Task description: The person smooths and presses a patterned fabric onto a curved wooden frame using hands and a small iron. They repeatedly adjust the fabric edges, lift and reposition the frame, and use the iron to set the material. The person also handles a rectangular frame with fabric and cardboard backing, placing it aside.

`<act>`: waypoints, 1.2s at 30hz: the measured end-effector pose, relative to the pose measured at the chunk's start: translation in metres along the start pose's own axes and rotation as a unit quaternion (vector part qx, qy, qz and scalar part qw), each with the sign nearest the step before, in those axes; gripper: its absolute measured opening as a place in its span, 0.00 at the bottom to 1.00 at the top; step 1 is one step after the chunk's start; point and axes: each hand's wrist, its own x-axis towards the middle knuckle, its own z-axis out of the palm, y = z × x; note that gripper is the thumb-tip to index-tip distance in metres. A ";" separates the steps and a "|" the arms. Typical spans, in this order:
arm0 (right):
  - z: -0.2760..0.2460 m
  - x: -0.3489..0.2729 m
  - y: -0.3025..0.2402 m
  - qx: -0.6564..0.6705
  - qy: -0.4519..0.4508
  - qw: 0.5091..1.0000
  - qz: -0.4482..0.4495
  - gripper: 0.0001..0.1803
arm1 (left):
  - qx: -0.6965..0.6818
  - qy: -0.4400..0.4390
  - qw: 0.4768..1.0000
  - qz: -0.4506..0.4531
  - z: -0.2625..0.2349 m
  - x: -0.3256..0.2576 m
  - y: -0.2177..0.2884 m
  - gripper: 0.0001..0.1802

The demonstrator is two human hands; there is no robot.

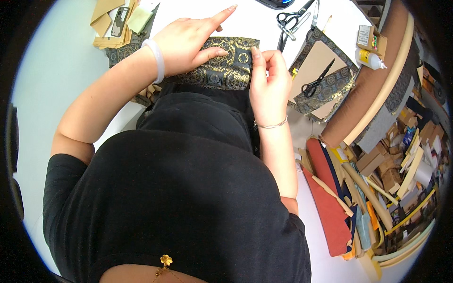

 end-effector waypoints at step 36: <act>-0.034 0.008 -0.004 -0.132 0.073 0.988 0.013 0.21 | -0.022 -0.032 0.999 0.009 -0.002 -0.001 0.004 0.48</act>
